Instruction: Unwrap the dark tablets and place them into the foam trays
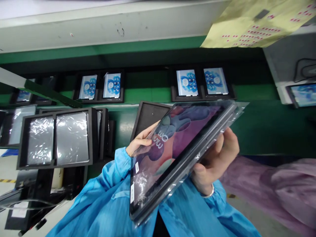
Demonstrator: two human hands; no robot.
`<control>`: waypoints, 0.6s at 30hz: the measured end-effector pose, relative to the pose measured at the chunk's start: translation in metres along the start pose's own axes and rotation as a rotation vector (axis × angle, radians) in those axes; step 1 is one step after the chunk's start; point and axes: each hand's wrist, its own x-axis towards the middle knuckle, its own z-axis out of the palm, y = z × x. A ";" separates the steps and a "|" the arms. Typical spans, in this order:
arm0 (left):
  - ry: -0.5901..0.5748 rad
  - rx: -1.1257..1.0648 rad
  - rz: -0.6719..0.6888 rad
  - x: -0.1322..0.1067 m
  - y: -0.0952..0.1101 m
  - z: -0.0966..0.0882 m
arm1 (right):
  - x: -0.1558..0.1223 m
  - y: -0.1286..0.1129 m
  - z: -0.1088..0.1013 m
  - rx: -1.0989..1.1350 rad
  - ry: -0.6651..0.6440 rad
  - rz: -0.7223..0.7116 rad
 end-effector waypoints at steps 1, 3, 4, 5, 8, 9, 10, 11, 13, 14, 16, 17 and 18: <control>-0.007 0.012 0.010 0.000 0.001 0.000 | 0.000 -0.001 0.000 0.006 0.002 0.000; -0.014 0.031 0.028 0.001 0.002 -0.002 | 0.001 -0.004 0.001 0.020 -0.004 0.001; -0.019 0.039 0.034 0.001 0.002 -0.003 | 0.001 -0.005 0.001 0.025 -0.009 0.004; -0.026 0.043 0.040 0.001 0.002 -0.005 | 0.001 -0.006 0.001 0.029 -0.015 0.011; -0.037 0.044 0.035 0.001 0.002 -0.008 | -0.002 -0.009 0.000 0.037 -0.026 0.050; -0.033 0.044 0.033 0.001 0.002 -0.008 | -0.003 -0.009 -0.001 0.036 -0.029 0.068; -0.026 0.047 0.032 0.001 0.002 -0.007 | -0.004 -0.009 -0.001 0.036 -0.030 0.083; -0.017 0.052 0.033 0.001 0.001 -0.007 | -0.006 -0.009 -0.002 0.038 -0.032 0.096; -0.003 0.063 0.040 0.002 0.001 -0.006 | -0.008 -0.008 -0.001 0.039 -0.047 0.110; 0.002 0.069 0.042 0.002 0.000 -0.006 | -0.008 -0.008 -0.001 0.039 -0.054 0.114; 0.013 0.086 0.039 0.004 0.000 -0.006 | -0.006 -0.007 -0.001 0.038 -0.078 0.128; 0.021 0.097 0.040 0.004 0.000 -0.007 | -0.005 -0.007 -0.001 0.041 -0.101 0.152; 0.032 0.110 0.044 0.004 0.000 -0.008 | -0.004 -0.006 -0.002 0.058 -0.127 0.192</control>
